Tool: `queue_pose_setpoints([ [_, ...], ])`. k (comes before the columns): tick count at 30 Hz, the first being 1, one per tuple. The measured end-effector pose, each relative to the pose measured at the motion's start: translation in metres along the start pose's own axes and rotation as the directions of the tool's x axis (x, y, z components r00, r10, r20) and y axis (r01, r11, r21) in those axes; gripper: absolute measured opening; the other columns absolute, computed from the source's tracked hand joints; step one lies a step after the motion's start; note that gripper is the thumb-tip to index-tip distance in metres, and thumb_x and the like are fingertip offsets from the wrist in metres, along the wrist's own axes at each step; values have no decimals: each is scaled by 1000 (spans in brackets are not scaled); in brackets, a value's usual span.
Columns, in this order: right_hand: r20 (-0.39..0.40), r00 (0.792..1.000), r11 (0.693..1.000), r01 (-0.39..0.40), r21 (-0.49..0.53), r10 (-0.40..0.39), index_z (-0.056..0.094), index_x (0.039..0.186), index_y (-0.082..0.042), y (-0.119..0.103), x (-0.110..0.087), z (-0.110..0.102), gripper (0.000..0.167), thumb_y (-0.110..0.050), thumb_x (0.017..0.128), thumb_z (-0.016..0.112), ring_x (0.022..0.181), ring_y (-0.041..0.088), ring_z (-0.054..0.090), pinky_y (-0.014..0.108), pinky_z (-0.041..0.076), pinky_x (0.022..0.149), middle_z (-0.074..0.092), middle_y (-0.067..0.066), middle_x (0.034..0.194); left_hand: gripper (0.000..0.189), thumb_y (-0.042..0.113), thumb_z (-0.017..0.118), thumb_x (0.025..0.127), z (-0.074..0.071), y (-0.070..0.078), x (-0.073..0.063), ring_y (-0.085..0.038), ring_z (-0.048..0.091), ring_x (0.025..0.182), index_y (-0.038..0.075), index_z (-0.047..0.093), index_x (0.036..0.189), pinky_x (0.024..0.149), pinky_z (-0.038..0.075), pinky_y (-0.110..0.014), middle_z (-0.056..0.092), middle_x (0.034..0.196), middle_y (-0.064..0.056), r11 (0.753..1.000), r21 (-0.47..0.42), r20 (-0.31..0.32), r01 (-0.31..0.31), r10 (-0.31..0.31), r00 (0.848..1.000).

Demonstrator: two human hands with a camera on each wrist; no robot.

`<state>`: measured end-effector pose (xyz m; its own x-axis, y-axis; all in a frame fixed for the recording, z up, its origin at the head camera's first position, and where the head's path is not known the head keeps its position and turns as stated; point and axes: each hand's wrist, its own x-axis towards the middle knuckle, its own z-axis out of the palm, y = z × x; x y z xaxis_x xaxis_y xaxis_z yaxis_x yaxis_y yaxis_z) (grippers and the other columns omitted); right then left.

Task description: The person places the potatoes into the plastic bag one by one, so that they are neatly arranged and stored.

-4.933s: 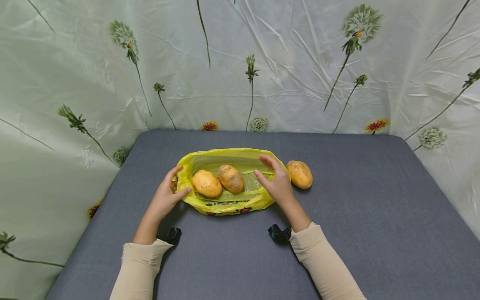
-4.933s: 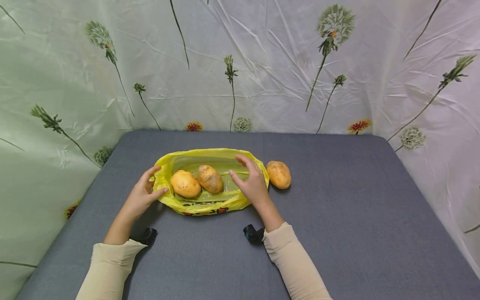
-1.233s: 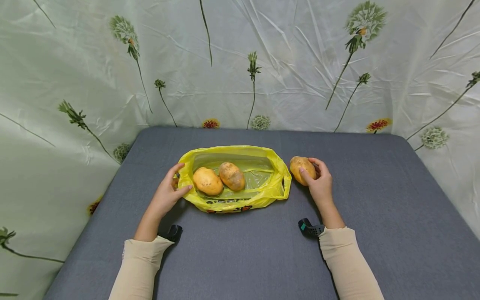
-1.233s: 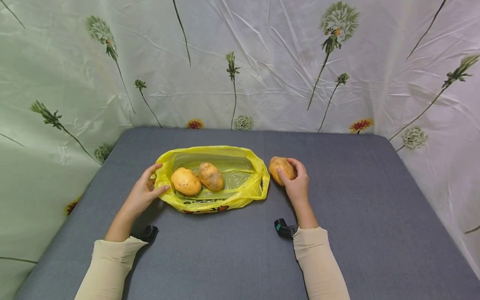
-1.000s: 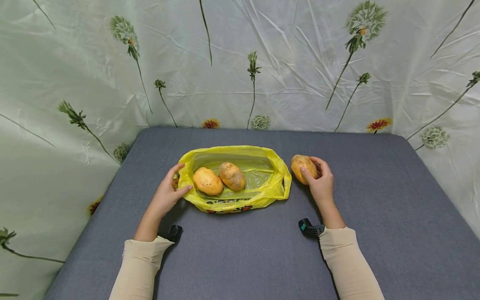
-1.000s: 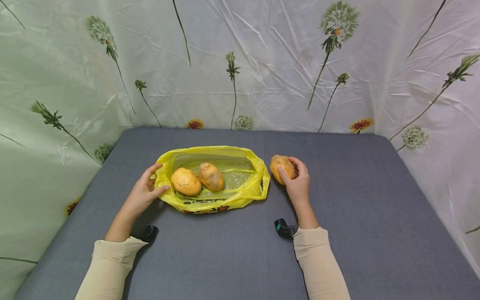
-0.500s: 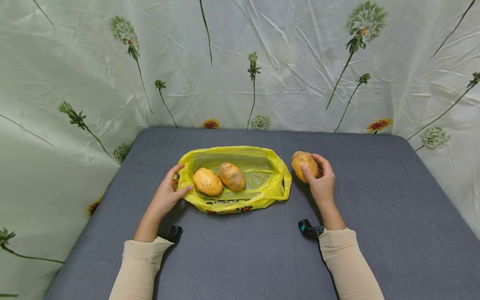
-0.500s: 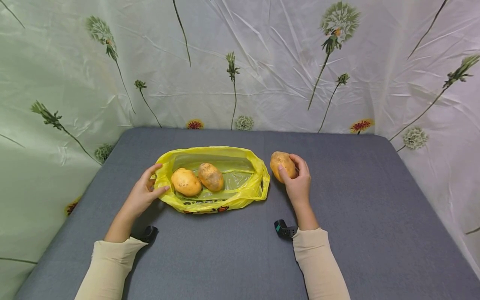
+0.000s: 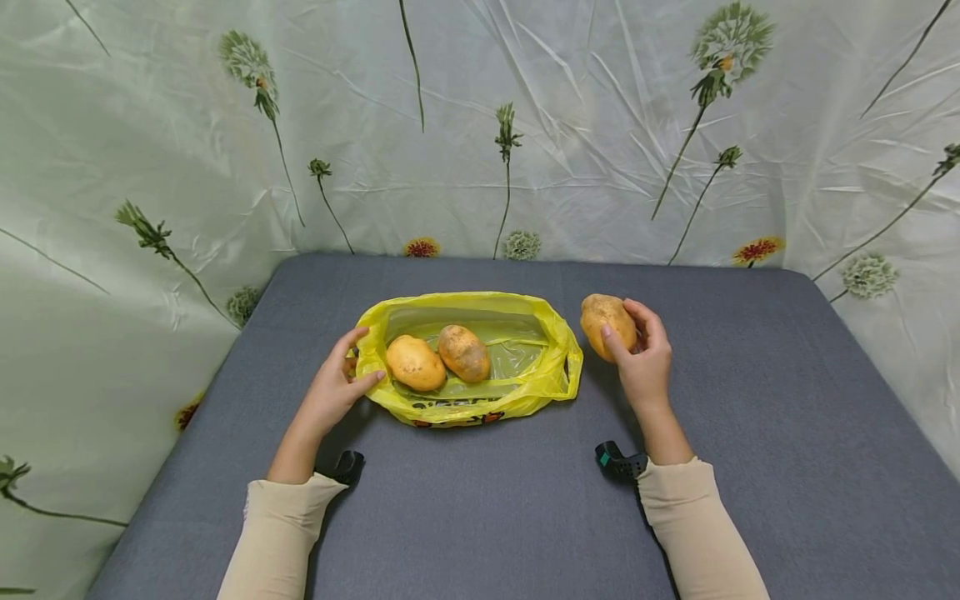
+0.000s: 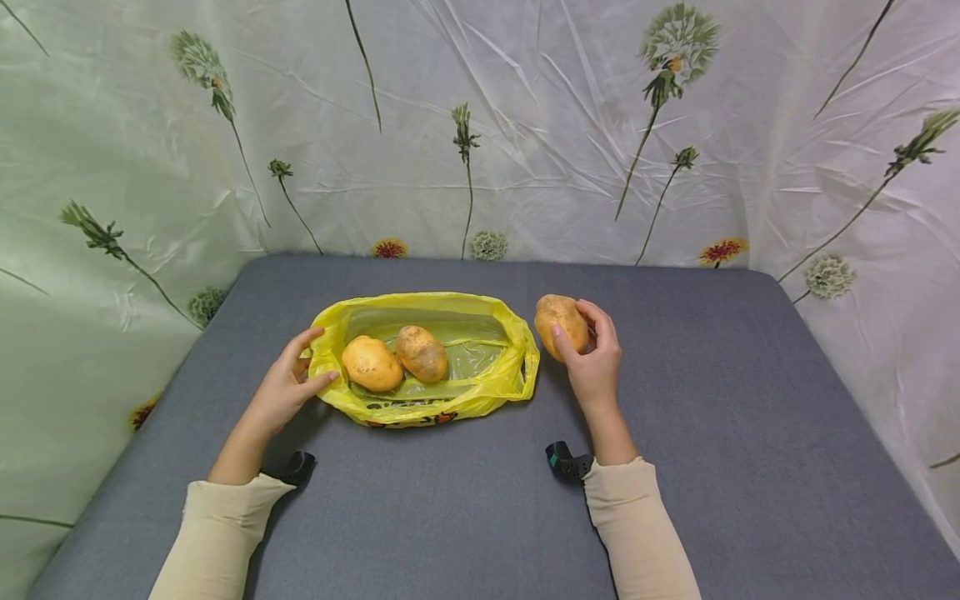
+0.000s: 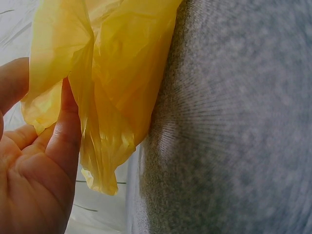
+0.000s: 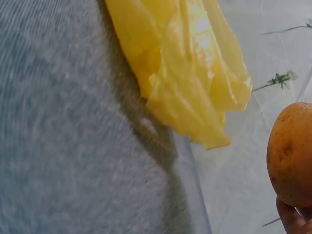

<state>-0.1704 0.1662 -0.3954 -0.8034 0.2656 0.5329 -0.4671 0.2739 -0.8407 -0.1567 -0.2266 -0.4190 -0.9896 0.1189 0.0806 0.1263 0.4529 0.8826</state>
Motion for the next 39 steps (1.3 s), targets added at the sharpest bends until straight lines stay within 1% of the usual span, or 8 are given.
queue_pose_setpoints([
  [8, 5, 999, 998, 44, 36, -44, 50, 114, 13, -9, 1, 5, 42, 7, 74, 64, 100, 12, 51, 21, 40, 82, 52, 23, 112, 70, 9, 65, 83, 0, 1, -1, -32, 50, 95, 9, 24, 140, 63, 45, -24, 38, 127, -22, 1000, -8, 4, 10, -10, 1000],
  [14, 31, 996, 993, 84, 77, -87, 50, 113, 14, -16, 0, 11, 42, 9, 73, 64, 101, 14, 51, 22, 41, 83, 50, 23, 115, 70, 10, 65, 83, 0, -1, -1, -32, 50, 95, 9, 24, 140, 63, 45, -24, 36, 126, -20, 1000, 9, 1, 7, -7, 1000],
  [18, 64, 993, 993, 94, 69, -98, 50, 113, 14, -20, -2, 15, 43, 9, 73, 64, 105, 17, 49, 23, 40, 85, 48, 23, 117, 71, 11, 65, 83, 0, 1, -1, -32, 50, 95, 9, 24, 140, 63, 45, -25, 35, 127, -20, 1000, 14, 1, 11, -11, 1000],
  [22, 91, 989, 992, 110, 65, -116, 50, 112, 14, -24, -4, 21, 43, 12, 72, 64, 107, 23, 48, 25, 39, 88, 48, 24, 117, 71, 12, 66, 83, 0, 1, -1, -32, 50, 95, 10, 23, 140, 64, 45, -25, 36, 127, -19, 1000, 16, -1, 15, -15, 1000],
  [30, 144, 978, 987, 147, 58, -154, 51, 110, 16, -29, -8, 32, 43, 15, 69, 65, 105, 33, 48, 26, 39, 88, 48, 27, 116, 72, 12, 65, 83, 0, 2, -1, -32, 50, 96, 10, 22, 141, 64, 45, -25, 36, 130, -19, 1000, 17, 2, 20, -20, 1000],
  [34, 179, 972, 989, 144, 39, -149, 51, 111, 15, -30, -10, 38, 44, 13, 70, 66, 105, 35, 48, 26, 40, 87, 48, 27, 117, 71, 12, 65, 83, -1, 1, 0, -32, 50, 96, 10, 23, 140, 65, 45, -27, 35, 130, -19, 1000, 24, 1, 17, -17, 1000],
  [39, 204, 970, 991, 133, 18, -134, 52, 112, 13, -31, -13, 46, 44, 10, 71, 67, 105, 34, 49, 27, 40, 86, 48, 25, 117, 71, 13, 66, 83, -1, 1, 0, -32, 50, 97, 10, 24, 140, 66, 44, -28, 35, 130, -19, 999, 36, 3, 15, -15, 1000],
])
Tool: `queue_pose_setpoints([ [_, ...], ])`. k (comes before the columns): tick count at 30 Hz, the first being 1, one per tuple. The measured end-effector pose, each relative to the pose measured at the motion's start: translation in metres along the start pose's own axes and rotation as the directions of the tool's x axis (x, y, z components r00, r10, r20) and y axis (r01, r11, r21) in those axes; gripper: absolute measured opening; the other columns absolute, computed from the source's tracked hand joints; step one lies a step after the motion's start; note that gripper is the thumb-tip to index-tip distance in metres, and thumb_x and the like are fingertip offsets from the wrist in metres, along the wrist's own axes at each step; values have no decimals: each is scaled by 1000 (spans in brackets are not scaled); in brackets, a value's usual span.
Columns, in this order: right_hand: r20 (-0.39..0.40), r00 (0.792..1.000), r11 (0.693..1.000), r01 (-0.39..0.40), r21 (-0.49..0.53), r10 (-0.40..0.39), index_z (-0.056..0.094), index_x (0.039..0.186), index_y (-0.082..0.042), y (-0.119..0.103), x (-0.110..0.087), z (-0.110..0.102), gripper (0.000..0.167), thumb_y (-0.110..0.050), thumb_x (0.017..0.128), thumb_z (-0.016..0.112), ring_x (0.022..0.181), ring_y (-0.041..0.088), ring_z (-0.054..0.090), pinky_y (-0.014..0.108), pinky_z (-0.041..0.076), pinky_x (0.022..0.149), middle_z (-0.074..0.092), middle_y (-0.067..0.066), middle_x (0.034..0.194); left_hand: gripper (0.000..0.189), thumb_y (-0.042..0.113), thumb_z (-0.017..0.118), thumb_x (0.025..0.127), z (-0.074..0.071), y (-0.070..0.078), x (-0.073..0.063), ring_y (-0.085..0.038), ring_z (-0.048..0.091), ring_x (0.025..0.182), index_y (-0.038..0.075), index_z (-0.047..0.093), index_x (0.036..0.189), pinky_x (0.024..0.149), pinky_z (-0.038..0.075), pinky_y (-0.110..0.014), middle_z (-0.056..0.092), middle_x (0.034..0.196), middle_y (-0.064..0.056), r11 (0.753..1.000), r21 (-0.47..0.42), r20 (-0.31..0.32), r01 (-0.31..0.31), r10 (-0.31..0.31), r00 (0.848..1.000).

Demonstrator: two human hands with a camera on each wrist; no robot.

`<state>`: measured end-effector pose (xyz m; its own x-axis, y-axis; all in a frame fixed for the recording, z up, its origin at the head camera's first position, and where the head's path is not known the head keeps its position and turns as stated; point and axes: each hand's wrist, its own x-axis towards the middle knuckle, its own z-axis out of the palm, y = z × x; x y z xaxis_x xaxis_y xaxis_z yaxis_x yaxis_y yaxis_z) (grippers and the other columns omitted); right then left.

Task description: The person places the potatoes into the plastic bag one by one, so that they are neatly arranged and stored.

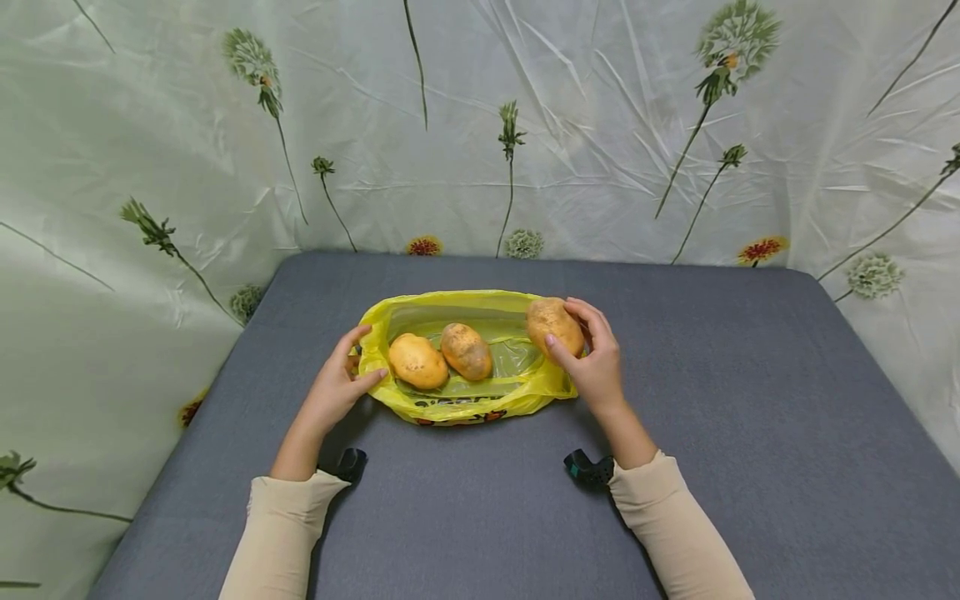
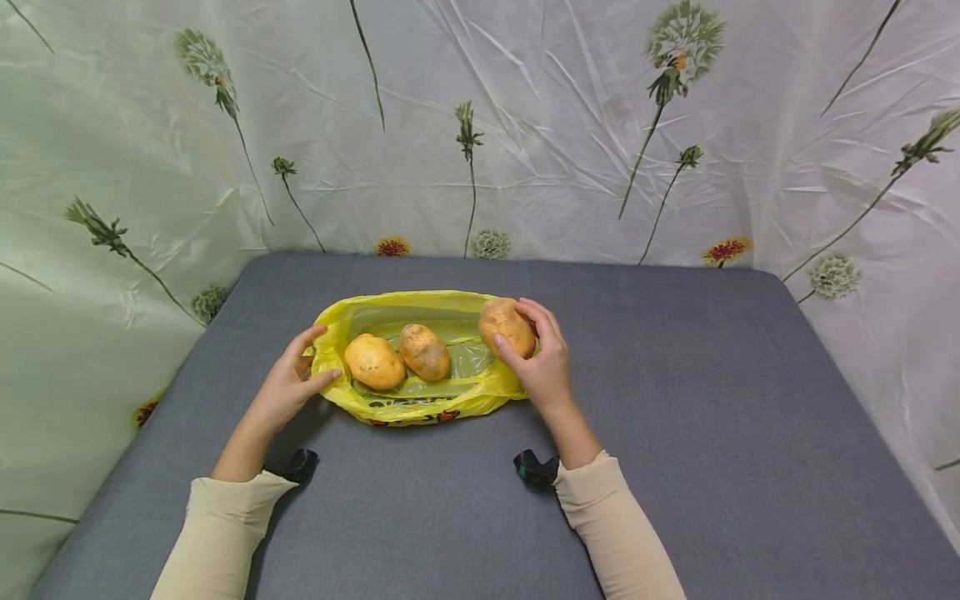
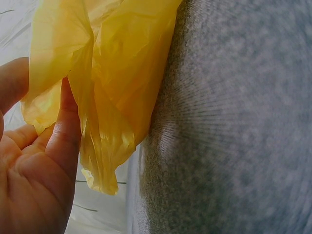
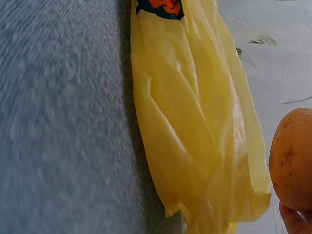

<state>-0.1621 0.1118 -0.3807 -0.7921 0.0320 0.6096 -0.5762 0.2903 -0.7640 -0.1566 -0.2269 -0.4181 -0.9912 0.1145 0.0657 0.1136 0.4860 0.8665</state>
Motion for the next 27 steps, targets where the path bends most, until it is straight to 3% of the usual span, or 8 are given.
queue_pose_setpoints([
  [15, 54, 998, 1000, -20, 0, 20, 52, 112, 12, 1, 0, 24, 44, 6, 73, 69, 105, 33, 49, 45, 42, 82, 48, 26, 117, 73, 12, 65, 83, 0, 1, -1, -33, 49, 99, 10, 22, 141, 65, 44, -27, 34, 132, -19, 1000, -19, 3, 12, -12, 1000],
  [27, 100, 994, 999, -49, 21, 46, 51, 112, 14, 7, 0, 38, 43, 6, 73, 68, 101, 36, 48, 47, 41, 81, 50, 28, 112, 70, 13, 64, 84, 0, 1, -1, -32, 50, 97, 11, 23, 141, 66, 44, -28, 37, 130, -19, 1000, -14, 1, 3, -3, 1000],
])
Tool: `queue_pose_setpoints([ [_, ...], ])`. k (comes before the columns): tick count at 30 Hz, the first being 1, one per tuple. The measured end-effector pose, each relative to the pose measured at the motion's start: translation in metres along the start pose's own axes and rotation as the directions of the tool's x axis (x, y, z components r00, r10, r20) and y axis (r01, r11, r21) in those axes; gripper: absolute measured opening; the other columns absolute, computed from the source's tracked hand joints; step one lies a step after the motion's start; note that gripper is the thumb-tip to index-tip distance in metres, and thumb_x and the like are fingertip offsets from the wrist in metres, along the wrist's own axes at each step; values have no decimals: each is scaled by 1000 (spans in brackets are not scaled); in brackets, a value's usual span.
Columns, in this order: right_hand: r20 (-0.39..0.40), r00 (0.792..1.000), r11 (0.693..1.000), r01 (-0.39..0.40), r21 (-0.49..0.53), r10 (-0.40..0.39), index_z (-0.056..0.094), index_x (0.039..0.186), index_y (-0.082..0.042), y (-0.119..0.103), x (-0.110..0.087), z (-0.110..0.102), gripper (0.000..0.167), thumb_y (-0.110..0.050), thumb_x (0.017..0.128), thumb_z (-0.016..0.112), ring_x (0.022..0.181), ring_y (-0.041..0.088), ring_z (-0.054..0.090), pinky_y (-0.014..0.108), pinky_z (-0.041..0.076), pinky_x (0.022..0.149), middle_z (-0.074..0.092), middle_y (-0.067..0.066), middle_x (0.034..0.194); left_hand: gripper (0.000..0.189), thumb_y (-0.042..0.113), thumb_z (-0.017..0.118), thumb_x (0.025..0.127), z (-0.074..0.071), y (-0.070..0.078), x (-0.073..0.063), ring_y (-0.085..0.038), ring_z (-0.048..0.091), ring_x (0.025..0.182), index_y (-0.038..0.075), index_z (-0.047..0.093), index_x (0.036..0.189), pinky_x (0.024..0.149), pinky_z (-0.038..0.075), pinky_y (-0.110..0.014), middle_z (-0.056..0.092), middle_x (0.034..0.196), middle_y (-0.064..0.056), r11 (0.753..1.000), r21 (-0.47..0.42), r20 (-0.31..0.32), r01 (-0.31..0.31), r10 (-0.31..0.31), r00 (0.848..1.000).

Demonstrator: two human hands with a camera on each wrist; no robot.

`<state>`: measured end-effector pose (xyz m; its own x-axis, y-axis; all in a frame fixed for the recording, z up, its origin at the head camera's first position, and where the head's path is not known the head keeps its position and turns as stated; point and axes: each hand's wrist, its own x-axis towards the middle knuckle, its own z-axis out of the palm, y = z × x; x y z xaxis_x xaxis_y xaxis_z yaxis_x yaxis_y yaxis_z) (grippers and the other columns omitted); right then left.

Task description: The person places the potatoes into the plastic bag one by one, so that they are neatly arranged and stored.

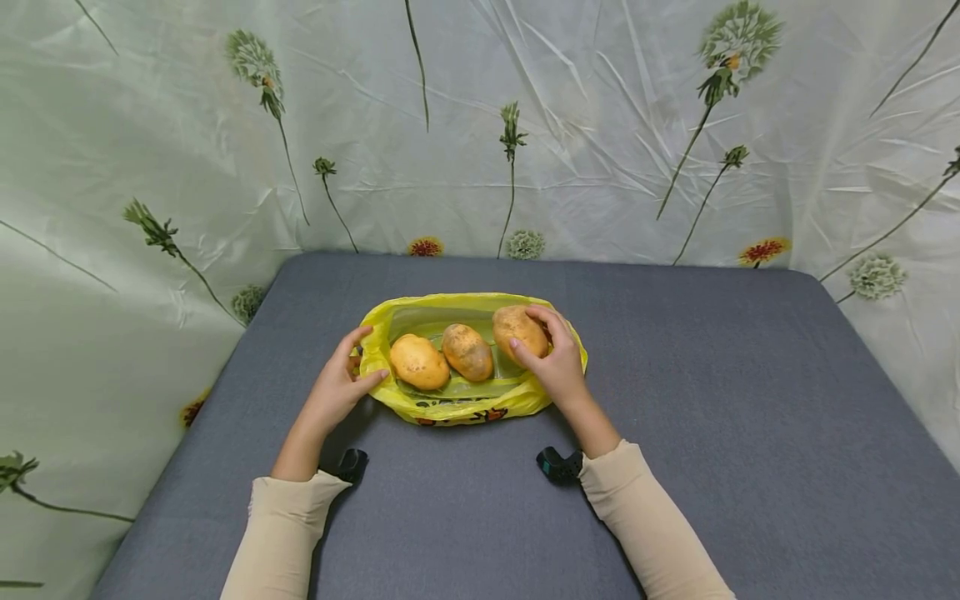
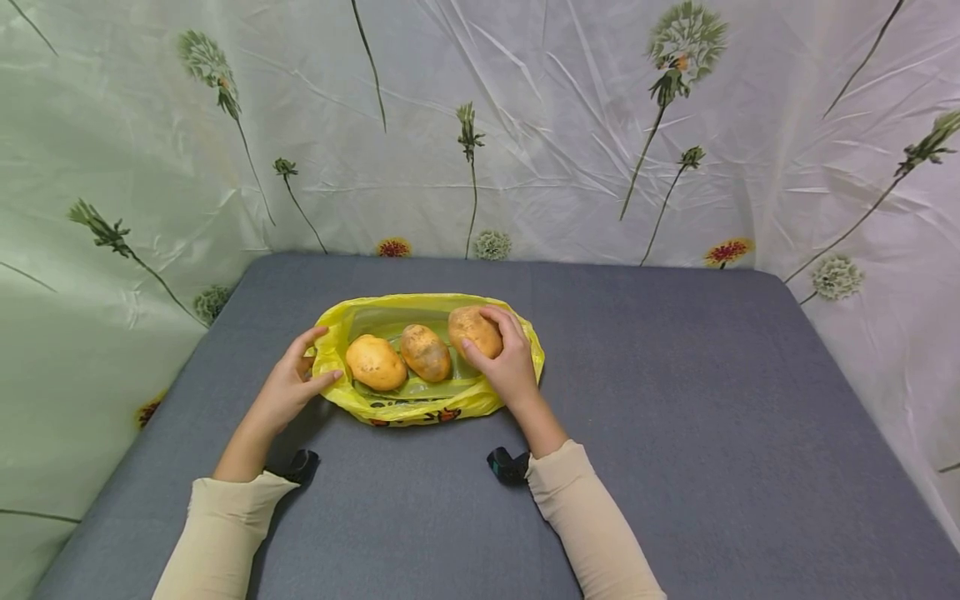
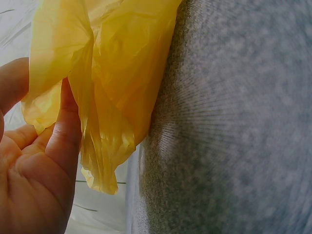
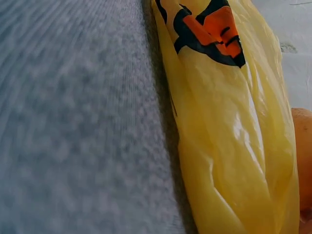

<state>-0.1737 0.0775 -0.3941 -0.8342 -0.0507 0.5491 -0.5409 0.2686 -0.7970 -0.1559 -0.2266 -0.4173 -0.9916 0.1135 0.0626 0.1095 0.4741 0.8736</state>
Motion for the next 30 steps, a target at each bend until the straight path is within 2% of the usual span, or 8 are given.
queue_pose_setpoints([
  [7, 27, 1000, 999, -8, -35, 9, 52, 111, 14, 4, 0, 3, 43, 6, 72, 69, 101, 38, 48, 46, 39, 83, 51, 28, 112, 70, 11, 64, 83, 0, -1, 0, -32, 51, 96, 9, 23, 140, 65, 45, -26, 38, 128, -21, 1000, -4, 1, -11, 11, 1000],
  [14, 56, 998, 998, -28, -53, 31, 54, 116, 3, 46, -3, 8, 47, -8, 74, 73, 106, 29, 47, 46, 38, 85, 51, 18, 117, 70, 12, 64, 84, 0, -2, -1, -32, 50, 97, 9, 23, 140, 65, 44, -26, 37, 128, -21, 1000, -5, 3, -10, 10, 1000],
  [18, 83, 995, 996, -47, -72, 53, 54, 117, -2, 48, -3, 8, 46, -14, 76, 72, 108, 25, 46, 43, 38, 86, 50, 13, 118, 70, 11, 64, 84, 0, -1, -1, -32, 50, 96, 9, 23, 140, 65, 44, -26, 37, 129, -20, 1000, -4, 0, -8, 8, 1000],
  [25, 93, 991, 990, -91, -107, 101, 53, 117, -2, 49, -4, 6, 46, -15, 77, 71, 107, 23, 46, 42, 38, 85, 50, 12, 118, 70, 11, 65, 83, 0, 1, 0, -31, 51, 95, 9, 24, 140, 65, 44, -27, 37, 130, -19, 1000, -11, -2, -8, 8, 1000],
  [30, 107, 990, 990, -83, -117, 96, 52, 117, -1, 49, -4, 5, 45, -14, 78, 71, 109, 23, 45, 41, 37, 88, 50, 13, 118, 70, 10, 65, 83, 0, 2, -1, -30, 51, 91, 8, 24, 139, 63, 44, -26, 37, 130, -19, 1000, -9, -4, -11, 11, 1000],
])
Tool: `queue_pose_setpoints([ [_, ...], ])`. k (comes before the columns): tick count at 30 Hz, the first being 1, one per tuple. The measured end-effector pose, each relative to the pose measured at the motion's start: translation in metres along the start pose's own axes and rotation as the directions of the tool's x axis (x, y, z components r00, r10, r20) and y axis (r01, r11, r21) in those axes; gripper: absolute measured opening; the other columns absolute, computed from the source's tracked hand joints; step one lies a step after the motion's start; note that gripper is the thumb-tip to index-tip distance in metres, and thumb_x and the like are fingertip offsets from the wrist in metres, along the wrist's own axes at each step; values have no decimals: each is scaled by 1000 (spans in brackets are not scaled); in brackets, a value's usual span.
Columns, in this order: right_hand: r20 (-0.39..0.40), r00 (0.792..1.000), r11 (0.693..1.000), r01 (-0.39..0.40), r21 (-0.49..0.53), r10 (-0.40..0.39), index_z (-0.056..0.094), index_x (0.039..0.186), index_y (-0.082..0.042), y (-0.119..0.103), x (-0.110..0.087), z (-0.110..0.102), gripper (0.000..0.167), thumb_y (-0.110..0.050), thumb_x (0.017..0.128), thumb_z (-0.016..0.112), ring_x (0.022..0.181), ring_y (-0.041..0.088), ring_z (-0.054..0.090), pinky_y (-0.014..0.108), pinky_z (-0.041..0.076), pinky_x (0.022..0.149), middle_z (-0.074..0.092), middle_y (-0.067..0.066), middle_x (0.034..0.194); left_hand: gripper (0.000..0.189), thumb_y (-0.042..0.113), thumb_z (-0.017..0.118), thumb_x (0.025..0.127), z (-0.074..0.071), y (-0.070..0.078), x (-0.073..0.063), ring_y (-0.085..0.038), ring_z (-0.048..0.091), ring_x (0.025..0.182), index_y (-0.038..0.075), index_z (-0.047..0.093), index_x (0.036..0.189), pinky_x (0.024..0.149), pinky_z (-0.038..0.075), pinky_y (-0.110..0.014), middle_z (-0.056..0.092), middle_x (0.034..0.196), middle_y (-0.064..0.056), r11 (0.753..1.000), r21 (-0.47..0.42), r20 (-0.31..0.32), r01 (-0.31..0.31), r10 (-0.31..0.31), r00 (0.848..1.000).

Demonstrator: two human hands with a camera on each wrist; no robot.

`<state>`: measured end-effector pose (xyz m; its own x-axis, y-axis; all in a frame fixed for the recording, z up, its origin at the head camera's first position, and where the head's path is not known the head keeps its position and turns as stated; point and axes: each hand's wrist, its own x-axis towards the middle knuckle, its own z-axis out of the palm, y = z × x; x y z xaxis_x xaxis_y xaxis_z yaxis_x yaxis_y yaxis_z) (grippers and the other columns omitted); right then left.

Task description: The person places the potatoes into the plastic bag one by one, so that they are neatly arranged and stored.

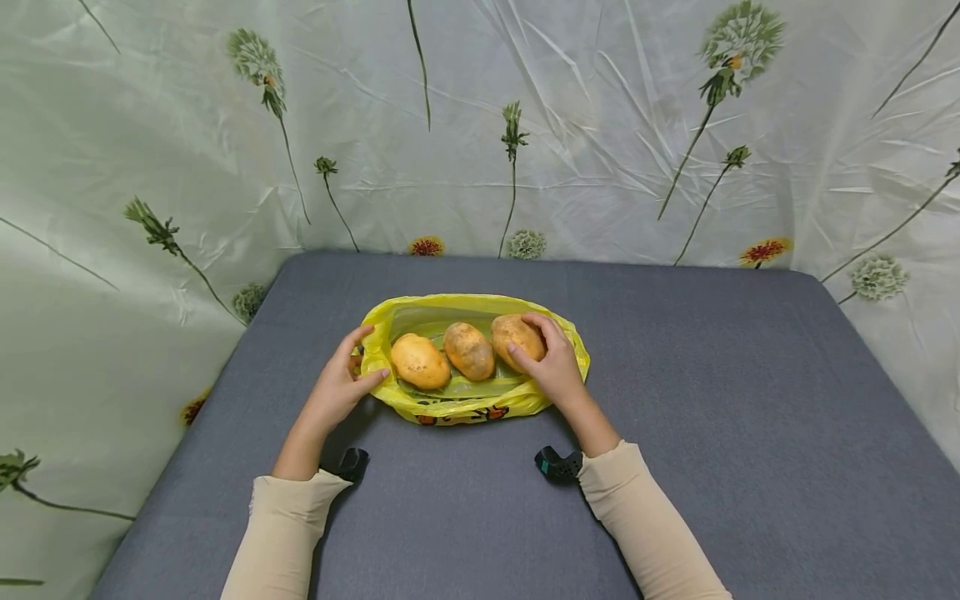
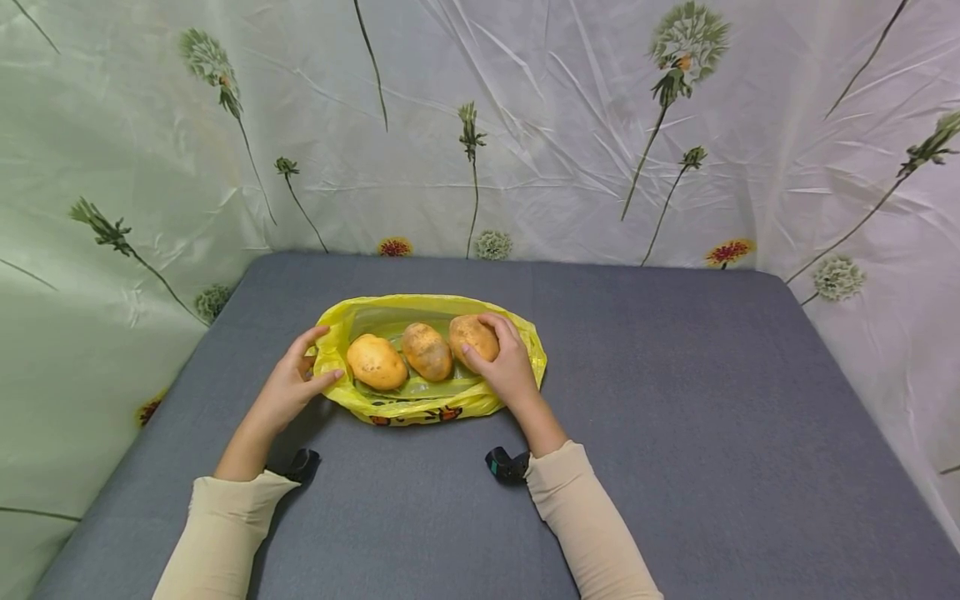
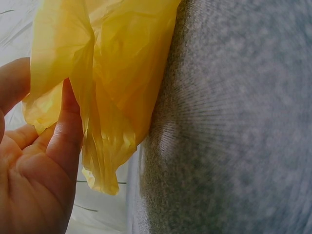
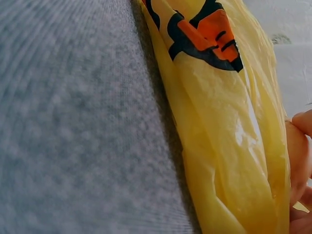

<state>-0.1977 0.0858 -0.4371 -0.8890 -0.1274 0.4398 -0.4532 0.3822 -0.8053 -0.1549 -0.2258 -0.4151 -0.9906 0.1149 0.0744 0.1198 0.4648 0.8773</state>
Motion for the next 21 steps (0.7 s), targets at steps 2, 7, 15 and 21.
queue_pose_setpoints([
  [2, 5, 1000, 1000, 6, -1, -6, 52, 117, 0, 0, 0, 0, 44, -13, 78, 70, 110, 23, 45, 40, 36, 90, 51, 13, 117, 70, 9, 65, 82, 0, 0, 0, -29, 51, 89, 8, 25, 139, 62, 44, -26, 37, 130, -19, 1000, 1, 0, -1, 1, 1000],
  [7, 9, 1000, 1000, 18, 23, -19, 52, 116, 2, 0, 0, 0, 44, -10, 78, 70, 109, 24, 47, 37, 37, 90, 51, 15, 116, 69, 9, 65, 83, 0, 0, 0, -29, 51, 89, 8, 25, 139, 62, 44, -25, 36, 130, -19, 1000, -4, 1, -4, 4, 1000],
  [15, -7, 999, 997, 46, 58, -46, 52, 114, 9, -11, 0, -3, 42, -1, 78, 68, 105, 34, 49, 43, 38, 88, 51, 23, 114, 71, 9, 65, 82, 0, -1, 2, -33, 50, 96, 7, 23, 139, 63, 45, -25, 31, 135, -19, 1000, 13, 5, -14, 14, 1000],
  [21, -20, 996, 994, 83, 69, -81, 47, 115, 16, -35, -2, -12, 39, 5, 81, 61, 106, 41, 46, 48, 37, 88, 49, 29, 114, 69, 17, 64, 84, 0, 1, 1, -34, 50, 96, 10, 24, 140, 66, 44, -33, 29, 133, -19, 998, 57, 3, -34, 34, 999],
])
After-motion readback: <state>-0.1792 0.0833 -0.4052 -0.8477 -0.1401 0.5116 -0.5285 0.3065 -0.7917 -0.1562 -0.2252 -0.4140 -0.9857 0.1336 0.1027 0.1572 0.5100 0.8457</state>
